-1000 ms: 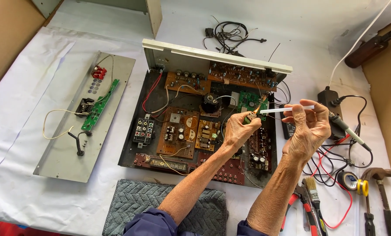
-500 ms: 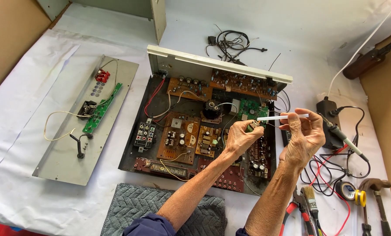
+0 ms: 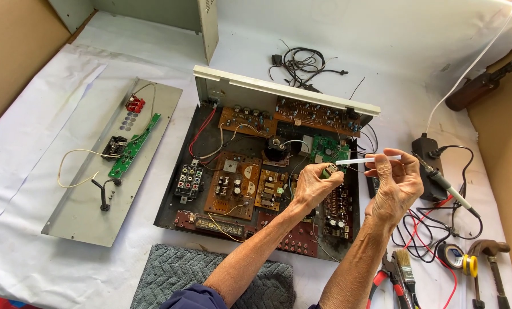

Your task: The person works on the internal circuit boards of an open electronic device, manipulating wires and components. They use a lighter to heat a small green component and a white tube to apply a substance to it.

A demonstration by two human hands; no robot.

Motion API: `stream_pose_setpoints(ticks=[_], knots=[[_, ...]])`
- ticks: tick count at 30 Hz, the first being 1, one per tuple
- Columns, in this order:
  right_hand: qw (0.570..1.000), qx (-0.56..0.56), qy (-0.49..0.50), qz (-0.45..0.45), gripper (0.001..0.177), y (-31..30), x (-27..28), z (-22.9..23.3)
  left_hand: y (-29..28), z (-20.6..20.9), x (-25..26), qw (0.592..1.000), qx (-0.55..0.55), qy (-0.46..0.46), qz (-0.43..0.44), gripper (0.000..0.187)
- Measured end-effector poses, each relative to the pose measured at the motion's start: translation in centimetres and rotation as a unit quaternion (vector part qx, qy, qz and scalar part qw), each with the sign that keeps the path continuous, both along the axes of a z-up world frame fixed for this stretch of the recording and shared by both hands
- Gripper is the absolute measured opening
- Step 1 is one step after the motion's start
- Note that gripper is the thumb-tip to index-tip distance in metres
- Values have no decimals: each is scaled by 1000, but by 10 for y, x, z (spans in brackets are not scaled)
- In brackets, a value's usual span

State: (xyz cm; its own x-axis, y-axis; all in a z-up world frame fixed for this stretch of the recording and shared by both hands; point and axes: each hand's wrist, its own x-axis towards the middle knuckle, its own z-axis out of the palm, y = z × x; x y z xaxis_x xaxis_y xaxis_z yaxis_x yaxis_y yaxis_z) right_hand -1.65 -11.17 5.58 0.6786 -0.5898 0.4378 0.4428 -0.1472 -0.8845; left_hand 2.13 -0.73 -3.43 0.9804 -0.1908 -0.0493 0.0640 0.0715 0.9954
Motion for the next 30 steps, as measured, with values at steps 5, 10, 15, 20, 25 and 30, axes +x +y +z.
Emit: stream_pose_setpoints(ticks=[5, 10, 15, 20, 25, 30], knots=[[1000, -4, 0, 7, 21, -2, 2, -3, 0, 1, -2, 1000, 13, 6, 1, 18], [1000, -4, 0, -3, 21, 1, 0, 1, -3, -4, 0, 1000, 12, 9, 1, 17], [1000, -6, 1, -4, 21, 1, 1, 0, -3, -6, 1, 1000, 11, 9, 2, 16], [1000, -5, 3, -1, 21, 2, 1, -1, 0, -3, 0, 1000, 17, 8, 1, 16], [1000, -5, -4, -3, 21, 2, 1, 0, -1, -1, 0, 1000, 23, 7, -1, 14], [1000, -4, 19, -3, 19, 3, -2, 5, 11, 27, -8, 1000, 24, 2, -12, 16]])
